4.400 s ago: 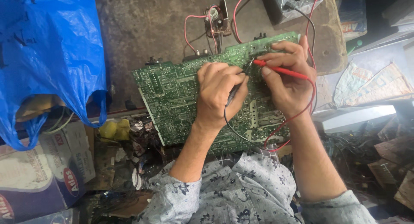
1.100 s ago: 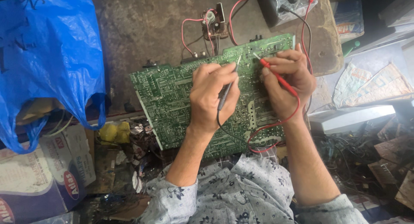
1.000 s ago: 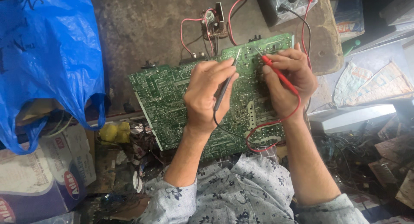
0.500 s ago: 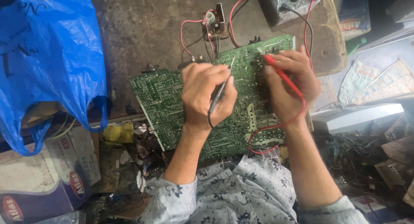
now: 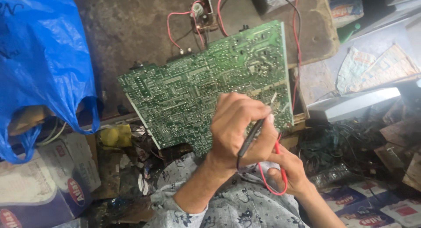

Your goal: The person uses multimeter probes to test points on a green circuit board. They repeatedly touch different pads and components with the red and black probes while the board rests on a cluttered workbench.

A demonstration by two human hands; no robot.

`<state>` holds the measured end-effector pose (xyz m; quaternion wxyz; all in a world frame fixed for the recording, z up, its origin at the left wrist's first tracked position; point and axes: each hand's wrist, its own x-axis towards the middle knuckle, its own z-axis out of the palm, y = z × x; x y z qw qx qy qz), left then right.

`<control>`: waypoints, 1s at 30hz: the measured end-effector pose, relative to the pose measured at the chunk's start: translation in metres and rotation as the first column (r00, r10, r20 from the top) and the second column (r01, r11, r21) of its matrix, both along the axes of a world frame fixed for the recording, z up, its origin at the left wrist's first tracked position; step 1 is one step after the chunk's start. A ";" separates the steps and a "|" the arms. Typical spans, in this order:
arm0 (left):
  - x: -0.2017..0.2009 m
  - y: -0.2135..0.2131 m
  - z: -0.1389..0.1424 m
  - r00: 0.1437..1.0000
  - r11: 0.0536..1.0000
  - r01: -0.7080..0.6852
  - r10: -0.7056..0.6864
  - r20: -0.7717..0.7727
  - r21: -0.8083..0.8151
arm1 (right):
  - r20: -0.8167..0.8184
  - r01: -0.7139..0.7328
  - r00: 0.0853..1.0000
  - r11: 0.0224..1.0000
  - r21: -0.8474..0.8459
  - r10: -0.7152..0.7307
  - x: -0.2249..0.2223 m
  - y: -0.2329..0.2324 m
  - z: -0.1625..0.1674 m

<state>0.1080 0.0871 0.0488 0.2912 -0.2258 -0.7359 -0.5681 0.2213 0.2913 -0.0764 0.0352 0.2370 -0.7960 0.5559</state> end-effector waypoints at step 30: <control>-0.077 -0.057 -0.020 0.953 0.959 -0.269 0.278 0.118 -0.090 | -0.098 0.337 0.923 0.903 -0.266 -0.373 -0.168 -0.042 0.062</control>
